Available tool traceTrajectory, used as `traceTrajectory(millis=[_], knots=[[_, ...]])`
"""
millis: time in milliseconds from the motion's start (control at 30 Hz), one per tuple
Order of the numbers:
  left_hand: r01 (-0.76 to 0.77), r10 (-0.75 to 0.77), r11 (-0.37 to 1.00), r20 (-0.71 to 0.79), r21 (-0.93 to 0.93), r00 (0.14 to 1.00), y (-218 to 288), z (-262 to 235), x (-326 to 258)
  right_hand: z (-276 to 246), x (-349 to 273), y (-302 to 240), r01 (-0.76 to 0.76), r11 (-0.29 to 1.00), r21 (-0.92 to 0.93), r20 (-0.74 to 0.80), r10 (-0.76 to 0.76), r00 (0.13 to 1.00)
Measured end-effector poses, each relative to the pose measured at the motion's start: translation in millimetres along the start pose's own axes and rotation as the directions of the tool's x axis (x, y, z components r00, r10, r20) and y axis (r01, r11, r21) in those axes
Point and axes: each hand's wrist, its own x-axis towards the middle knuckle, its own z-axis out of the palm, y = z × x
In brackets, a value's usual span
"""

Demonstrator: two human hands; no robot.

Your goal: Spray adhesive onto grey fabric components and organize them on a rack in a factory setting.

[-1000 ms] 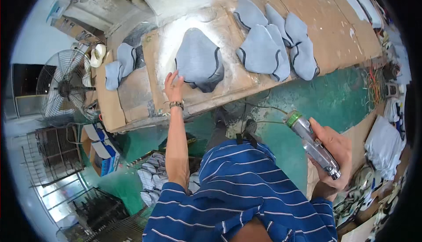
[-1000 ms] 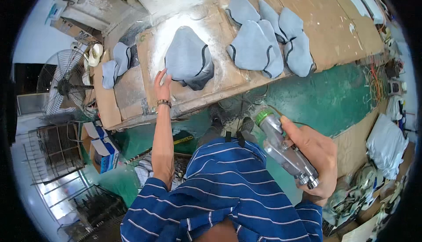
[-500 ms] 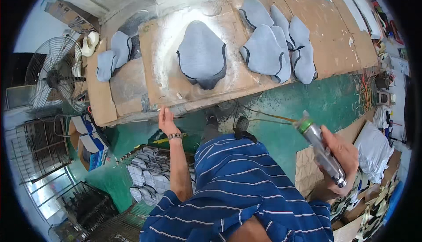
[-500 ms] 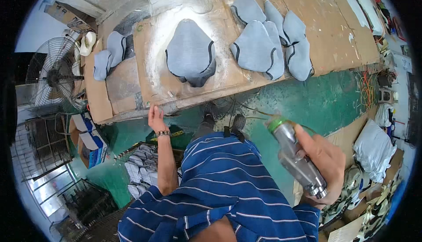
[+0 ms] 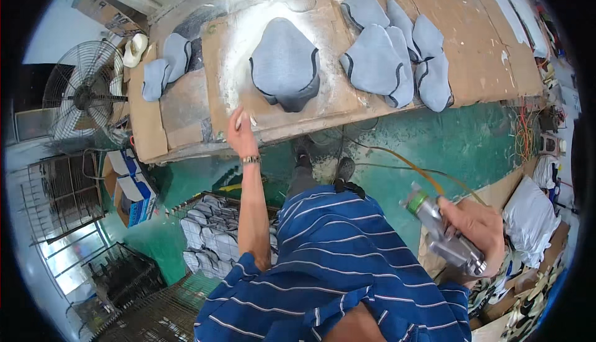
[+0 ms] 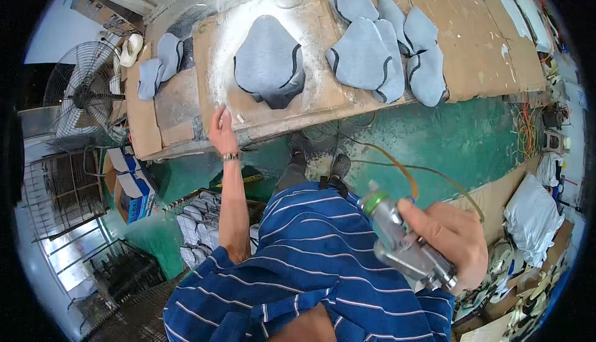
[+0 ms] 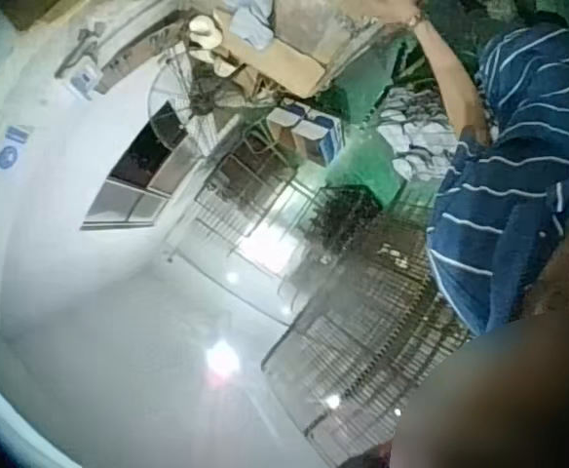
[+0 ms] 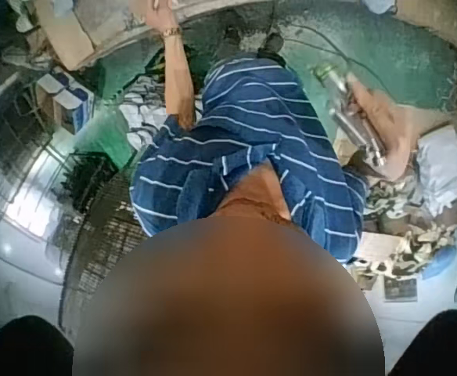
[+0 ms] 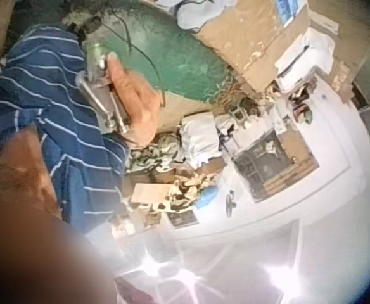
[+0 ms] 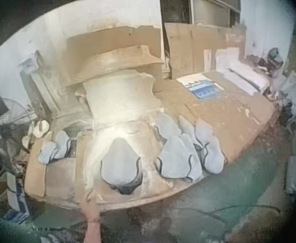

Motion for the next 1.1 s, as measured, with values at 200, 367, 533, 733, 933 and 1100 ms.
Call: traceTrajectory(millis=[200, 367, 533, 733, 933, 1100], knots=[[-0.524, 0.421, 0.748, 0.32, 0.408, 0.849, 28.2, 34.1, 57.6, -20.2, -21.5, 17.3, -0.034, 0.995, -0.091, 0.008, 0.035, 0.999], [-0.647, 0.435, 0.603, 0.487, 0.467, 0.757, 25.3, 53.0, 79.9, -36.0, -38.0, 25.4, -0.134, 0.985, -0.108, -0.136, 0.119, 0.984], [-0.67, 0.443, 0.588, 0.512, 0.453, 0.736, 32.2, 62.3, 98.0, -33.0, -56.6, 28.6, -0.134, 0.991, 0.026, -0.113, 0.137, 0.984], [-0.599, 0.313, 0.666, 0.562, 0.445, 0.766, 82.3, 82.9, 114.0, -18.4, -63.7, 6.2, -0.1, 0.993, 0.066, -0.108, 0.106, 0.988], [-0.634, 0.297, 0.67, 0.644, 0.386, 0.705, 113.9, 71.2, 135.0, 17.9, -54.2, -34.3, -0.115, 0.986, 0.123, -0.145, 0.132, 0.981], [-0.74, 0.544, 0.609, 0.527, 0.288, 0.653, 154.2, 64.1, 166.2, 32.5, -46.4, -64.2, -0.136, 0.99, 0.045, 0.101, 0.131, 0.986]])
